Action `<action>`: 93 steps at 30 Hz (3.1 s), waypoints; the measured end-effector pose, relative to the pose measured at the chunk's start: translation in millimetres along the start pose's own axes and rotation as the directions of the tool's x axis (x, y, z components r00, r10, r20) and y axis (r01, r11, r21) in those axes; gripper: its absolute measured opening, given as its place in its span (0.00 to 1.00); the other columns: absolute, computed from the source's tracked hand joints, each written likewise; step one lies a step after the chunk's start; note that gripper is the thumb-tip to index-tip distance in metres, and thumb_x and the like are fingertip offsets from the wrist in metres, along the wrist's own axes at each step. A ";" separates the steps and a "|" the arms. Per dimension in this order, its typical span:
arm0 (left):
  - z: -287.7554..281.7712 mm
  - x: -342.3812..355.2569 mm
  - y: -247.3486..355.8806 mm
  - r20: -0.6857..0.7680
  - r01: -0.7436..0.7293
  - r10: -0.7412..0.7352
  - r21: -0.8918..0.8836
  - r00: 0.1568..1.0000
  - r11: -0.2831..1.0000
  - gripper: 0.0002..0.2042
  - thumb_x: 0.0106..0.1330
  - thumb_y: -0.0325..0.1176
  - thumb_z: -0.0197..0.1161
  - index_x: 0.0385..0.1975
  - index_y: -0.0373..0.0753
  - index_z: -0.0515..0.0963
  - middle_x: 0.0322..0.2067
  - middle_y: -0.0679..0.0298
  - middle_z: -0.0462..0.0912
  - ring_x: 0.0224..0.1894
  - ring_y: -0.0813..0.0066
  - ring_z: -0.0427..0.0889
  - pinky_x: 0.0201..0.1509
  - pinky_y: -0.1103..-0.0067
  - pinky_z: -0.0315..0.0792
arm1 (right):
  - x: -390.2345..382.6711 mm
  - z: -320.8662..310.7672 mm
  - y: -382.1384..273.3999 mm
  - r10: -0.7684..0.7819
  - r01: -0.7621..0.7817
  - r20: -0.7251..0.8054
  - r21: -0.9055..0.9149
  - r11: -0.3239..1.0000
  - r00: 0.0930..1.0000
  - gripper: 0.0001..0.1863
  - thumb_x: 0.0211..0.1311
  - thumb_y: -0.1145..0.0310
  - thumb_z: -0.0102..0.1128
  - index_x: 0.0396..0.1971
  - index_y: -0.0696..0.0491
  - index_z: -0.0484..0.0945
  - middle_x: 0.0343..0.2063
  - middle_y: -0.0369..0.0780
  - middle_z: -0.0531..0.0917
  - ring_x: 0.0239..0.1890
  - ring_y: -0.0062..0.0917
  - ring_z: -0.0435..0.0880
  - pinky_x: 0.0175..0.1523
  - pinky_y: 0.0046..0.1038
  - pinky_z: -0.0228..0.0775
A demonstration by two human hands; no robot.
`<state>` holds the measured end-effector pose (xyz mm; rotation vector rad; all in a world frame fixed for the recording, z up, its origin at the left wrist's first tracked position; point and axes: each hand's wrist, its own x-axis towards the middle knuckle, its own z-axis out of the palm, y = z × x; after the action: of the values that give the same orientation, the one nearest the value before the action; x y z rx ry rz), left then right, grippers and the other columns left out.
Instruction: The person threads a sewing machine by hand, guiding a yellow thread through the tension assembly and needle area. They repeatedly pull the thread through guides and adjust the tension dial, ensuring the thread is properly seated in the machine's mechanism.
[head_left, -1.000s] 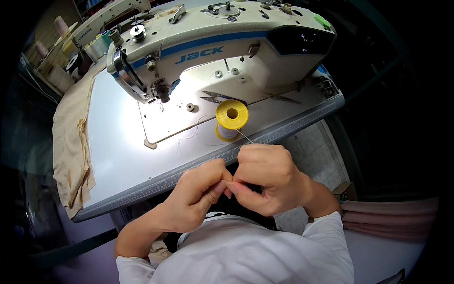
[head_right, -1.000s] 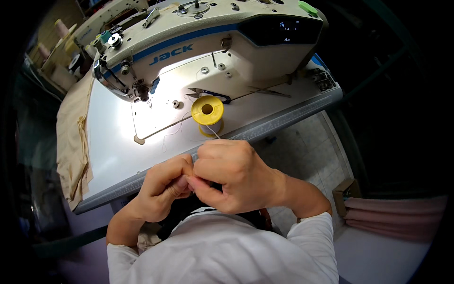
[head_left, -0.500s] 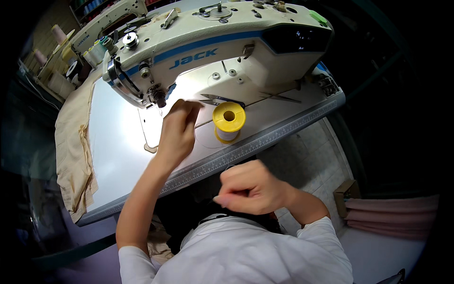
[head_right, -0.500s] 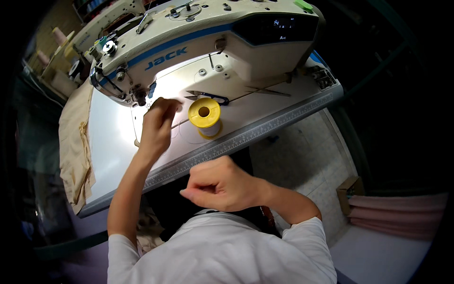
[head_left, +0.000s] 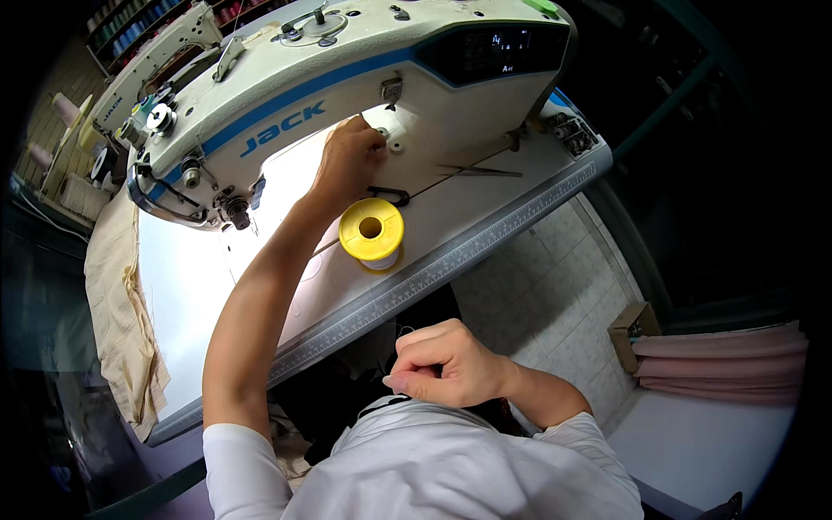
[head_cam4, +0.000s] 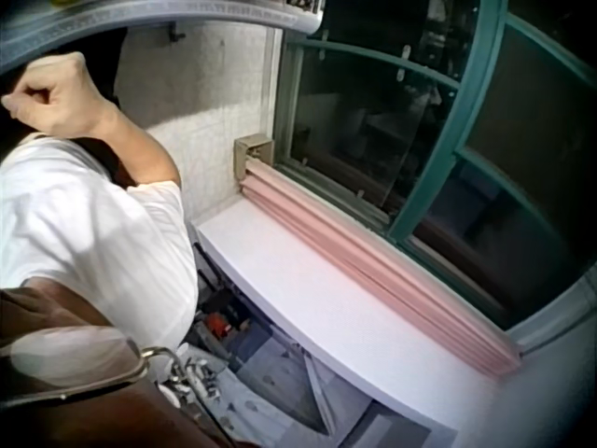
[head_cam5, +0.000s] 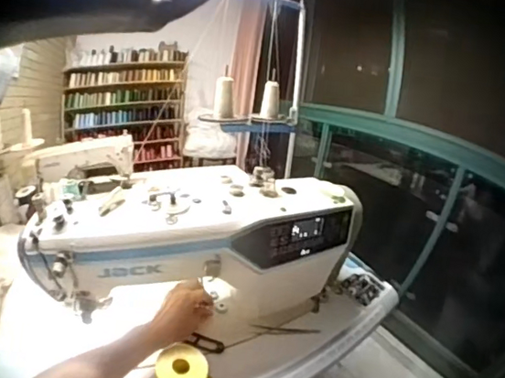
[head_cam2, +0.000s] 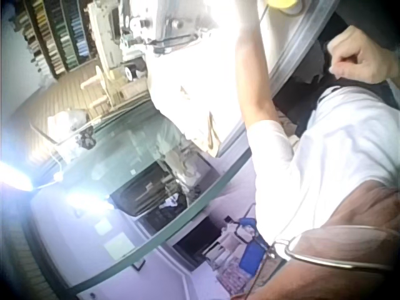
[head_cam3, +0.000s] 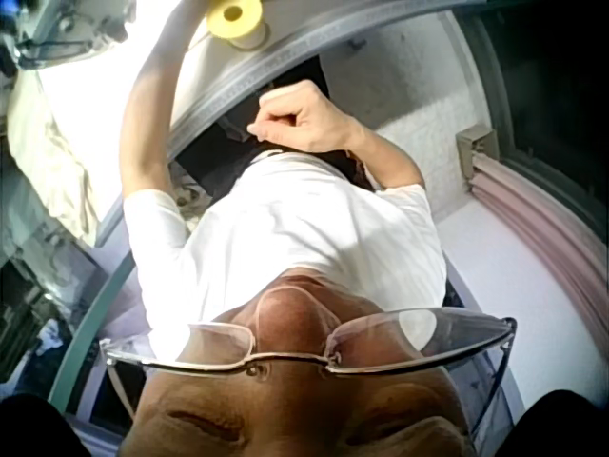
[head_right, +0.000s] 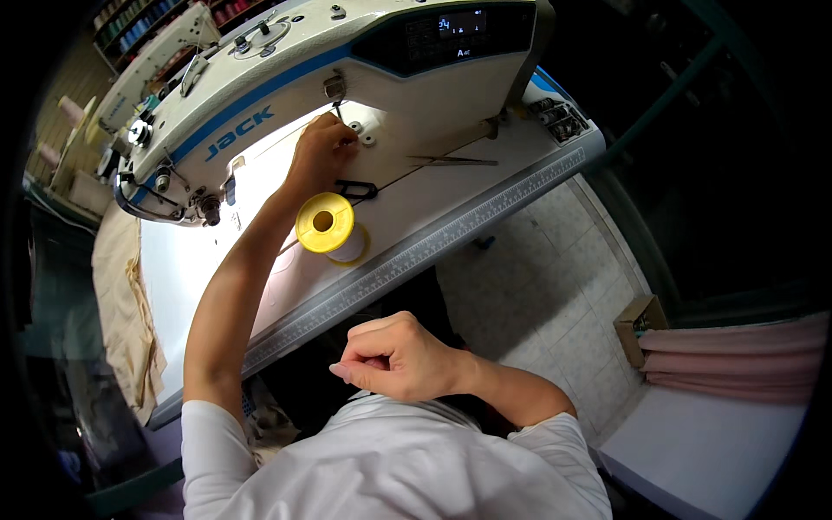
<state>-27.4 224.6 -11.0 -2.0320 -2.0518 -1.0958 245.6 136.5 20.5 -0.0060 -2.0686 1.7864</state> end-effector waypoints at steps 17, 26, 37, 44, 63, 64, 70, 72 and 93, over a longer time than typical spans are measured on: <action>-6.6 -9.8 0.7 -0.093 0.028 -0.026 0.019 0.995 0.999 0.13 0.54 0.19 0.69 0.40 0.33 0.82 0.41 0.54 0.82 0.44 0.58 0.80 0.50 0.71 0.75 | 5.2 3.4 -1.5 -0.006 0.006 0.005 -0.007 1.000 1.000 0.09 0.59 0.74 0.66 0.20 0.59 0.79 0.15 0.36 0.73 0.15 0.19 0.66 0.22 0.24 0.56; -57.9 -114.0 28.8 -0.154 0.133 -0.099 0.230 0.983 0.964 0.14 0.58 0.17 0.64 0.45 0.32 0.80 0.45 0.53 0.79 0.47 0.56 0.79 0.50 0.67 0.76 | 2.6 -2.2 2.8 0.043 -0.044 -0.026 -0.016 0.999 0.999 0.09 0.60 0.73 0.67 0.21 0.59 0.80 0.16 0.37 0.75 0.16 0.18 0.67 0.22 0.24 0.57; -63.1 -124.9 17.8 -0.062 0.203 -0.193 0.294 0.979 0.934 0.10 0.60 0.20 0.61 0.42 0.31 0.80 0.44 0.51 0.77 0.48 0.52 0.77 0.53 0.66 0.75 | 6.4 4.9 2.7 0.048 -0.048 -0.007 -0.037 0.998 0.999 0.09 0.61 0.73 0.66 0.22 0.59 0.80 0.17 0.37 0.75 0.17 0.19 0.68 0.23 0.25 0.59; -122.5 -56.1 126.0 -0.485 -0.180 0.236 0.160 0.842 0.971 0.11 0.56 0.13 0.66 0.37 0.32 0.80 0.37 0.53 0.83 0.37 0.59 0.83 0.40 0.73 0.78 | -0.2 -1.8 5.6 0.088 -0.088 -0.005 -0.050 0.995 0.996 0.10 0.62 0.71 0.67 0.23 0.59 0.81 0.15 0.37 0.74 0.17 0.17 0.67 0.24 0.24 0.59; -149.7 67.0 95.4 -0.440 -0.133 0.219 0.218 0.871 0.967 0.01 0.57 0.19 0.62 0.25 0.31 0.80 0.27 0.53 0.82 0.32 0.56 0.80 0.40 0.66 0.73 | -2.0 -6.7 7.8 0.026 -0.026 -0.019 -0.007 1.000 0.999 0.10 0.65 0.71 0.64 0.23 0.58 0.82 0.18 0.35 0.76 0.18 0.16 0.68 0.24 0.22 0.58; -149.9 68.1 95.1 -0.432 -0.132 0.216 0.216 0.876 0.967 0.02 0.57 0.19 0.62 0.25 0.31 0.80 0.27 0.53 0.82 0.32 0.56 0.80 0.40 0.67 0.73 | -0.5 -6.8 6.4 0.019 -0.020 -0.018 -0.010 1.000 1.000 0.10 0.64 0.71 0.64 0.23 0.58 0.82 0.18 0.35 0.76 0.18 0.16 0.68 0.24 0.22 0.58; -145.0 54.8 96.6 -0.387 -0.170 0.274 0.282 0.880 0.944 0.02 0.56 0.20 0.63 0.23 0.32 0.80 0.27 0.54 0.82 0.35 0.57 0.78 0.45 0.69 0.72 | -0.1 -4.9 5.5 0.037 -0.037 -0.013 -0.026 0.999 0.999 0.10 0.64 0.71 0.65 0.24 0.58 0.82 0.18 0.36 0.77 0.19 0.17 0.69 0.25 0.23 0.59; -143.5 48.0 100.4 -0.376 -0.189 0.330 0.366 0.866 0.911 0.03 0.59 0.24 0.63 0.25 0.32 0.80 0.28 0.56 0.83 0.40 0.56 0.77 0.50 0.67 0.70 | 3.8 -8.9 -2.3 0.042 -0.042 -0.008 -0.047 0.998 0.999 0.11 0.65 0.71 0.65 0.24 0.60 0.81 0.18 0.36 0.77 0.19 0.17 0.69 0.25 0.23 0.61; -143.2 -85.0 160.8 0.132 0.129 -0.148 -0.991 0.980 -0.033 0.24 0.75 0.43 0.54 0.59 0.27 0.71 0.49 0.49 0.81 0.42 0.67 0.86 0.33 0.75 0.87 | 87.6 -54.2 -97.0 -0.306 0.317 -0.096 0.132 0.939 0.947 0.14 0.72 0.69 0.56 0.51 0.60 0.81 0.39 0.45 0.88 0.36 0.19 0.87 0.36 0.16 0.79</action>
<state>65.7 60.8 123.5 -1.9268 -1.2969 -3.4323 206.6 193.4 144.1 0.2786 -1.7676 1.7059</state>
